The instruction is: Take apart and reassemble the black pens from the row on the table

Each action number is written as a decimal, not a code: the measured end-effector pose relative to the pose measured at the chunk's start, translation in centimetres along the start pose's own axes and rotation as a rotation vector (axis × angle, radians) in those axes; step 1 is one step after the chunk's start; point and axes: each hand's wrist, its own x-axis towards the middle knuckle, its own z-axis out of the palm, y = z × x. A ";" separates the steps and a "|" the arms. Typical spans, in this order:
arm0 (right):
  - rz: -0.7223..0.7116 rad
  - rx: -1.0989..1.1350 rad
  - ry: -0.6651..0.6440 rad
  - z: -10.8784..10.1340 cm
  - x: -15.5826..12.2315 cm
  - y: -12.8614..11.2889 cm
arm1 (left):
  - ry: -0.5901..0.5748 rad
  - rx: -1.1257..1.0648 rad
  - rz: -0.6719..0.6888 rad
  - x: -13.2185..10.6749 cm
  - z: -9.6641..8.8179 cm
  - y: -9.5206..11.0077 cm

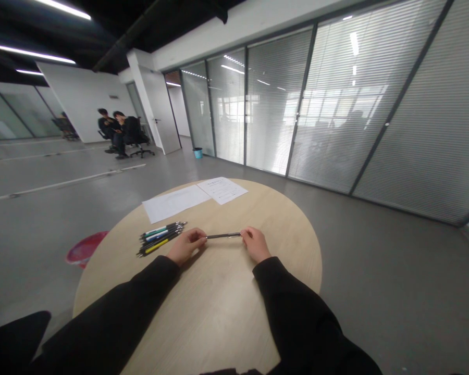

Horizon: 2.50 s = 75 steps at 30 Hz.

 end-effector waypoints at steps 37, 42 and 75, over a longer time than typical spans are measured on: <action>-0.023 0.015 -0.062 0.5 -0.7 -0.7 | -0.076 0.196 0.016 -0.6 0.0 1.4; -0.031 0.011 -0.064 0.5 -0.7 -0.6 | -0.113 0.278 0.068 -0.5 -0.2 1.4; -0.131 -0.109 -0.095 0.4 -1.3 -1.8 | -0.100 -0.008 0.022 -0.7 0.7 1.1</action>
